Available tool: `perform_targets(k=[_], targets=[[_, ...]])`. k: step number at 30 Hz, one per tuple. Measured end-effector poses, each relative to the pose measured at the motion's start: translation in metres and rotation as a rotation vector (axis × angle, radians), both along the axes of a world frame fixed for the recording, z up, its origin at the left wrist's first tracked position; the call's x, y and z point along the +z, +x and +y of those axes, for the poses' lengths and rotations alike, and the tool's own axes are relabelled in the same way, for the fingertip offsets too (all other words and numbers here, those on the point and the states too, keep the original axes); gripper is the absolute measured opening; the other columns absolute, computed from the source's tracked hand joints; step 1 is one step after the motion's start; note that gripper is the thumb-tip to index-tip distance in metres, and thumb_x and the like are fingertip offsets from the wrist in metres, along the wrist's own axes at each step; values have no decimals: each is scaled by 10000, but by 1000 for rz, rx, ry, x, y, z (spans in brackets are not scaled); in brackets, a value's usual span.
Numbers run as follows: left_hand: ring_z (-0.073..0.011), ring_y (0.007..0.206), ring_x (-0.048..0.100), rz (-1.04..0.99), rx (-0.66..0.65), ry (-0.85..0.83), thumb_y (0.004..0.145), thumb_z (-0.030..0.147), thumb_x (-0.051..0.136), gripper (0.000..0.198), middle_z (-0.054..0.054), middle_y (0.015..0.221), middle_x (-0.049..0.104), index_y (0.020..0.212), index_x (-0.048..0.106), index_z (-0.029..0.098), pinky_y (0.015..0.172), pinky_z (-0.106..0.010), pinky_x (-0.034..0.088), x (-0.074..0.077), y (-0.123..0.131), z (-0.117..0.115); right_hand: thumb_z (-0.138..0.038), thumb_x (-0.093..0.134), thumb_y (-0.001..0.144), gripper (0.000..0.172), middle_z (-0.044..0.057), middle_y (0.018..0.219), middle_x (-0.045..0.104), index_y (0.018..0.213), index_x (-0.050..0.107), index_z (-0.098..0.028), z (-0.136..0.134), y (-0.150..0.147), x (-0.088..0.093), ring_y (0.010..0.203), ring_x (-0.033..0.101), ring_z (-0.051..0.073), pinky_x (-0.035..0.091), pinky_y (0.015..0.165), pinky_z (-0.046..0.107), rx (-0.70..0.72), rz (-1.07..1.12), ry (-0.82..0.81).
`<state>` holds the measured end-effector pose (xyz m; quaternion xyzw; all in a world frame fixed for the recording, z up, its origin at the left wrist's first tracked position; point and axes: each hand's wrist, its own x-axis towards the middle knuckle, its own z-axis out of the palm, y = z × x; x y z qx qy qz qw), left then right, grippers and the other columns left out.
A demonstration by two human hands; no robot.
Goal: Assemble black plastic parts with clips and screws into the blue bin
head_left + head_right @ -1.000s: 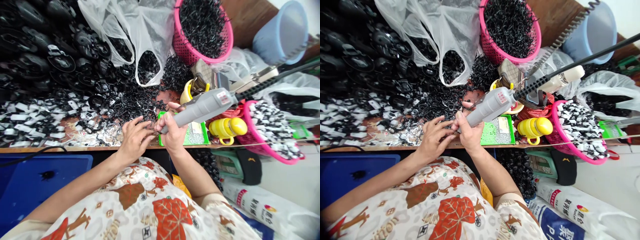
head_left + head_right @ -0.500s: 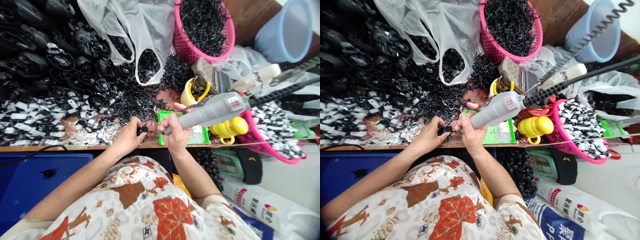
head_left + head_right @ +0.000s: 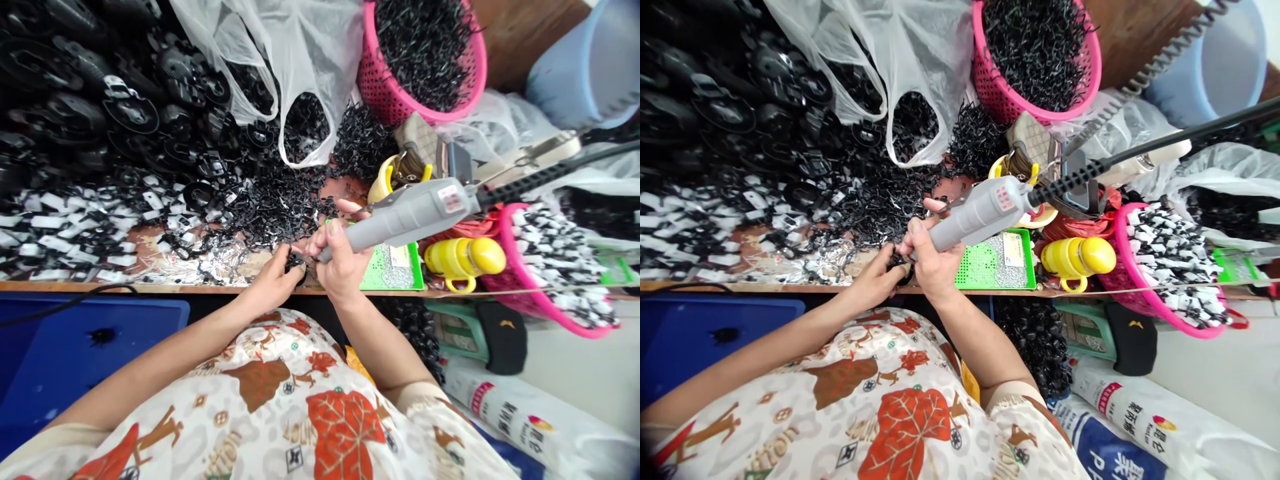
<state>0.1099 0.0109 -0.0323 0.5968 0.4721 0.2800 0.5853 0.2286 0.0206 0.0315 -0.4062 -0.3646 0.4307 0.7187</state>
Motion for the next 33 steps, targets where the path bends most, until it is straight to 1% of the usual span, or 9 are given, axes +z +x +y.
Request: perform_targets(k=[5,13,16,19,22,24,27,30,33], targets=[[-203,971,593,40,-32,77,892,236,505,191,-35,1033,628,1081,499,214,859,-334,478,2,-2,1,-438,754,846,343,-103,618,536,1076,560,-274,4,-4,-10,466,547,84,503,486,244,11,-37,-87],[-231,981,607,67,-28,141,894,263,515,190,-79,1069,646,1069,480,196,895,-377,478,-8,2,2,-451,775,826,358,-115,573,513,1014,528,-272,2,-13,-23,437,511,78,484,475,239,44,-64,-56],[-224,950,616,61,-15,133,884,266,534,209,-71,1051,659,1075,487,198,885,-364,489,4,2,1,-442,783,816,370,-108,599,516,1040,544,-270,3,-11,-14,455,518,74,460,462,228,45,-25,-80],[-204,922,615,79,-118,145,886,256,523,216,-49,1027,667,1095,526,202,895,-335,485,30,-34,-9,-458,759,826,365,-109,589,487,1065,564,-264,8,-1,0,433,477,66,429,430,216,44,27,-118],[-204,918,634,279,-353,10,913,303,493,255,-30,1044,688,1145,569,228,853,-302,490,39,-117,-33,-440,757,829,351,-106,584,502,1073,581,-261,13,13,4,421,465,70,431,422,224,-16,-4,-61],[-243,1010,662,508,-396,-117,896,338,502,295,-38,1112,714,1157,596,239,900,-316,489,20,-181,-55,-409,764,832,341,-103,584,525,1086,593,-259,14,19,-2,429,489,77,445,432,230,-65,-67,-12],[-343,1034,708,1018,-265,-330,866,319,480,427,-160,1124,737,1241,579,142,875,-382,507,-33,-247,-88,-363,772,838,317,-96,595,567,1088,615,-248,16,19,-20,453,537,85,465,460,238,-84,-156,-12],[-381,1111,708,1120,-248,-429,889,265,421,494,-268,1178,725,1289,582,26,893,-401,518,-76,-259,-109,-357,770,841,326,-94,608,595,1109,627,-239,17,13,-34,476,569,91,486,497,246,-70,-253,-74],[-345,1233,662,1032,-284,-365,909,283,428,502,-222,1281,710,1329,608,75,988,-374,495,-79,-241,-117,-385,764,838,397,-90,610,614,1177,621,-236,19,10,-38,491,582,96,494,519,249,-48,-363,-118]])
